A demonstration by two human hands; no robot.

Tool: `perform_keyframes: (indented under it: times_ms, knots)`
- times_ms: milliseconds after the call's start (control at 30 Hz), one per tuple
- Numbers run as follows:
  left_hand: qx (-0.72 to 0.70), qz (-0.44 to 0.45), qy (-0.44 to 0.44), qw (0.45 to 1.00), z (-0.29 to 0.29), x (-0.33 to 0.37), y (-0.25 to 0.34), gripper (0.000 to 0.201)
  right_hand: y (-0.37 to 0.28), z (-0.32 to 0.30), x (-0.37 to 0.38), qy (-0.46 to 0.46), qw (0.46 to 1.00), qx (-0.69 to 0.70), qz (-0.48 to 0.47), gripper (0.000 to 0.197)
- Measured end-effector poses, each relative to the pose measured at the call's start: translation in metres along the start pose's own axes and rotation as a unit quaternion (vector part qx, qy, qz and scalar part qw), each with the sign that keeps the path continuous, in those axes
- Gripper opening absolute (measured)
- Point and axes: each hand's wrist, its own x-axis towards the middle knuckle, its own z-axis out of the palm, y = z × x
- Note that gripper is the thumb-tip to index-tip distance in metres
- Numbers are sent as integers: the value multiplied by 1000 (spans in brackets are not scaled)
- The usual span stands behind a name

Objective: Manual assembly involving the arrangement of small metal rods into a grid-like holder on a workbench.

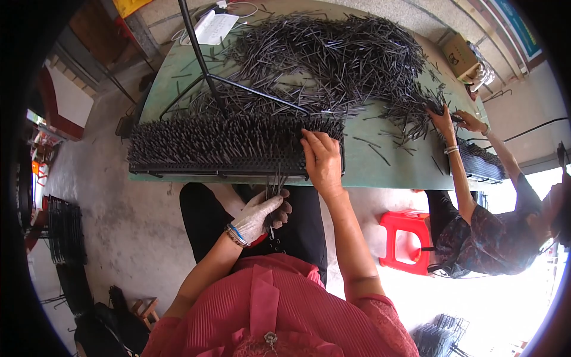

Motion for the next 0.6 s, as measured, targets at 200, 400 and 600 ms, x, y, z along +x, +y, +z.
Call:
perform_keyframes:
  times_ms: [200,400,600]
  knots:
    - [28,-26,7,999,3,-8,6,25,-5,0,3,13,976,-166,-143,21]
    - [43,22,2,999,10,-14,15,21,-31,-19,-19,-93,988,107,56,20]
    - [187,43,12,981,18,-16,13,22,-40,-7,-39,-164,960,161,162,28]
